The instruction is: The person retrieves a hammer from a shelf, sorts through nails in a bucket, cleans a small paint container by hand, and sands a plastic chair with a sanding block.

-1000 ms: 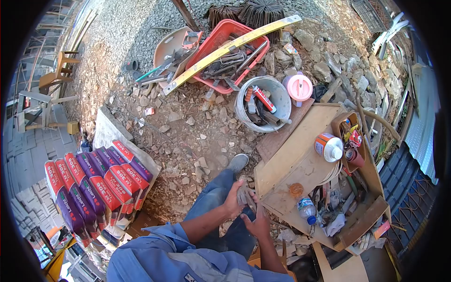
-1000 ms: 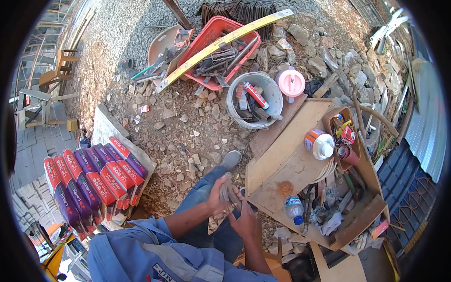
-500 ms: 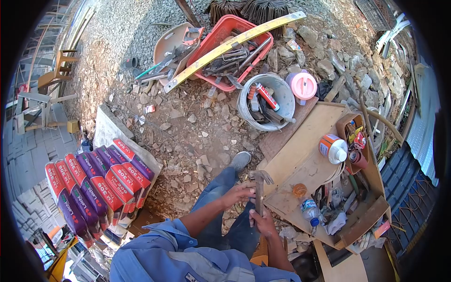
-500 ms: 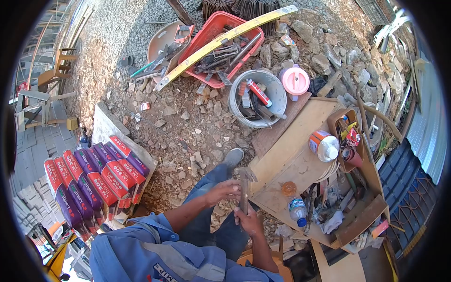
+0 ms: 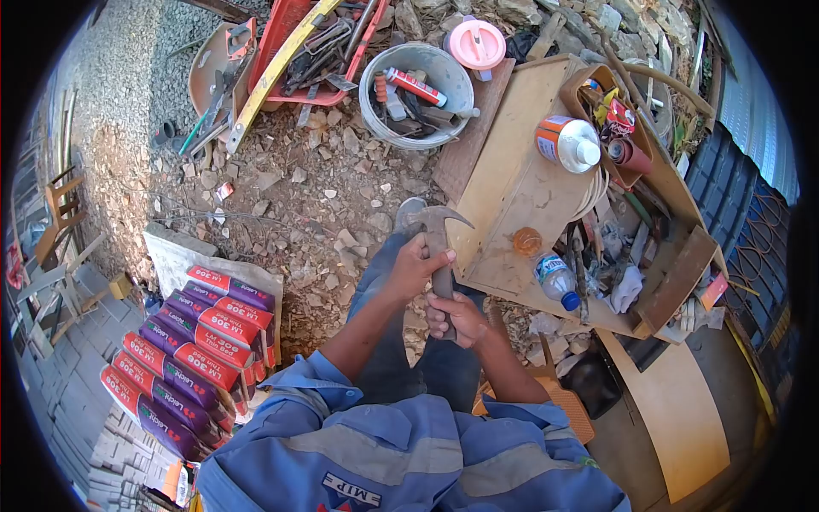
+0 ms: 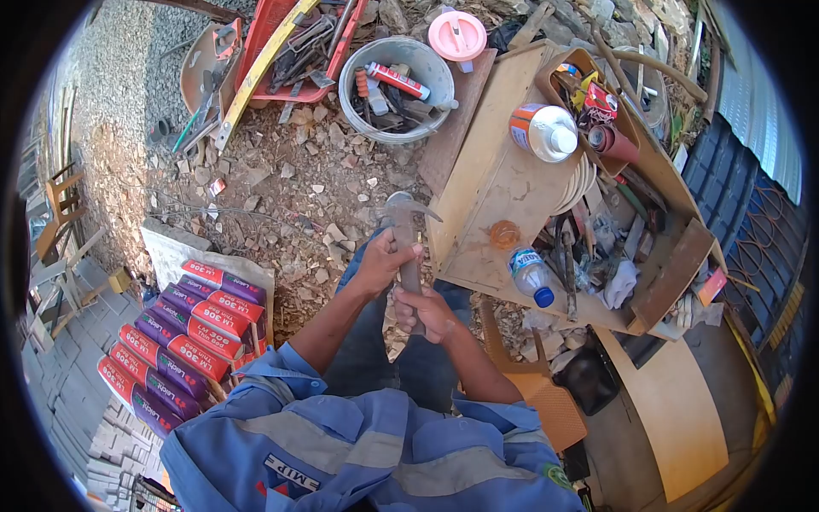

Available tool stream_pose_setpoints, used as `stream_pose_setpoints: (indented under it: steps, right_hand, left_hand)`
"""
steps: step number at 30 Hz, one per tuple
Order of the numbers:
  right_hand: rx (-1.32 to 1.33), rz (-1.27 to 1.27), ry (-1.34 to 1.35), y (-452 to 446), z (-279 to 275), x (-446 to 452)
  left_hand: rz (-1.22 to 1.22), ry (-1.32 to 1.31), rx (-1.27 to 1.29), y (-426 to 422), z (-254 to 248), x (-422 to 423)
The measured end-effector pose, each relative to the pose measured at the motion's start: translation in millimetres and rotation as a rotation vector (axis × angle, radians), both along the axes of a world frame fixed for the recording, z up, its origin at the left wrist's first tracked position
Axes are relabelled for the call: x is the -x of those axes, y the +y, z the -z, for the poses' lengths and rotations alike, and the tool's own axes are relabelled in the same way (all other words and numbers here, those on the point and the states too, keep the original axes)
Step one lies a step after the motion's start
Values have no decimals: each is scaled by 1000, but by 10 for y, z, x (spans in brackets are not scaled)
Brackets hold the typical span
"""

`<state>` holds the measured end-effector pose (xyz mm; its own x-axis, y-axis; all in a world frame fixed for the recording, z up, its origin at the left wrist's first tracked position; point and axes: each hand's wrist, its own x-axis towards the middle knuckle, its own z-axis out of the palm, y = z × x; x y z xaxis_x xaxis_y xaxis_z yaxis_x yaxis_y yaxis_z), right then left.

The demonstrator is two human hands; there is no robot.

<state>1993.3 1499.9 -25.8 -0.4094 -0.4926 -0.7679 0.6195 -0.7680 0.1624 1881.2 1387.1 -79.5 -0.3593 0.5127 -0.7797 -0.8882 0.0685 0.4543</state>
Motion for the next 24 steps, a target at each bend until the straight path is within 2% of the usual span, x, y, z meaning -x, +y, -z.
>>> stream_pose_setpoints:
  steps: [3,7,10,13,16,19,21,24]
  right_hand:
    - [119,104,-17,-55,51,52]
    - [-35,56,4,-144,4,102]
    - [170,135,-11,-96,123,24]
    - [-115,-93,-25,-23,72,-43]
    - [-641,-357,76,-52,51,-229]
    - [-1247,-423,321,-97,172,-655]
    - [-1241,-538,220,-26,141,-893]
    - [-1283,-718,65,29,36,-1255]
  left_hand:
    - [18,47,33,18,39,80]
    - [49,45,7,-7,36,68]
    - [100,49,1,21,56,62]
    - [150,59,-23,41,7,21]
    - [234,9,-115,-21,-43,-48]
    - [419,-56,-192,-193,32,-213]
    - [575,-70,-195,-303,77,-355]
    - [747,-44,-62,-476,159,-519]
